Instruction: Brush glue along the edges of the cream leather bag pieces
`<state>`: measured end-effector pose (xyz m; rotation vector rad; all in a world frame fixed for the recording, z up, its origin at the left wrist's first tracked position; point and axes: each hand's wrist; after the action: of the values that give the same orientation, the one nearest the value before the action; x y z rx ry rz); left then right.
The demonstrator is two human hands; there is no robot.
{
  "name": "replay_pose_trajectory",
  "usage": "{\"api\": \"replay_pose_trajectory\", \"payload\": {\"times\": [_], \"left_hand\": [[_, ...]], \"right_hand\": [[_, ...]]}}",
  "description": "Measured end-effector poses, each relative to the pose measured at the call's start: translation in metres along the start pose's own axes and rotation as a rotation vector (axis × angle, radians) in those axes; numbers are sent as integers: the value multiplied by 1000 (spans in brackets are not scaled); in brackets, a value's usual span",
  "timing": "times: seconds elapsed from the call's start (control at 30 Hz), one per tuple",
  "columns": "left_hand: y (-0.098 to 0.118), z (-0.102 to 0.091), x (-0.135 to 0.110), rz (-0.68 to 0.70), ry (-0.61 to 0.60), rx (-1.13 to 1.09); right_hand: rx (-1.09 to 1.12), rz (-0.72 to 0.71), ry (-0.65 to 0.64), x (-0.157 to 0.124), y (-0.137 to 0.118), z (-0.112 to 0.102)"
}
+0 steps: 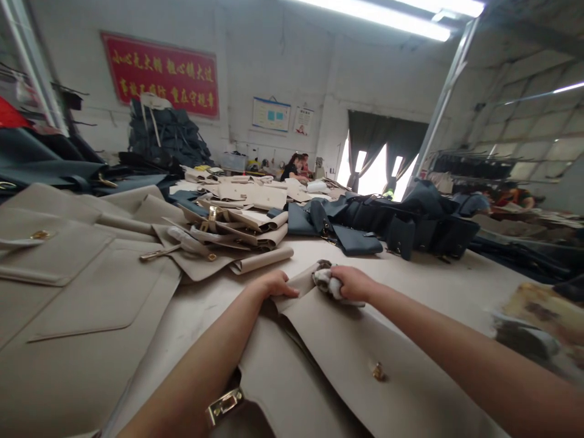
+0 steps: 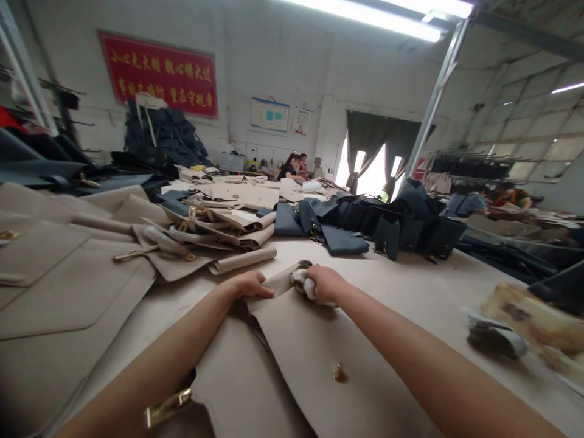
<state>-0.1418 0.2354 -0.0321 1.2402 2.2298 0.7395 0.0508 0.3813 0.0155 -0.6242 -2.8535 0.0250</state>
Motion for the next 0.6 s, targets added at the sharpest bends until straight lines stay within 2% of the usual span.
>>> {"api": "replay_pose_trajectory", "payload": {"times": [0.07, 0.17, 0.3, 0.47, 0.53, 0.6], "left_hand": [[0, 3, 2, -5, 31, 52], [2, 6, 3, -6, 61, 119], [4, 7, 4, -9, 77, 175], [5, 7, 5, -12, 80, 199], [4, 6, 4, -6, 80, 188], [3, 6, 4, 5, 78, 169]], "right_hand": [[-24, -53, -103, -5, -9, 12], [-78, -99, -187, -20, -5, 9], [-158, -146, -244, -51, 10, -9], [-265, -167, -306, -111, 27, -29], [-315, -134, -293, -132, 36, -46], [-367, -64, -223, -147, 45, -71]]}}
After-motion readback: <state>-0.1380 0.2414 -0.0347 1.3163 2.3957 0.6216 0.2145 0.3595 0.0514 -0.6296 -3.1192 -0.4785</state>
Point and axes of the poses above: each hand's wrist, its own x-axis towards the middle knuckle, its own z-axis out of the palm, y = z × x, and after that the axes turned 7 degrees about y, right-handed
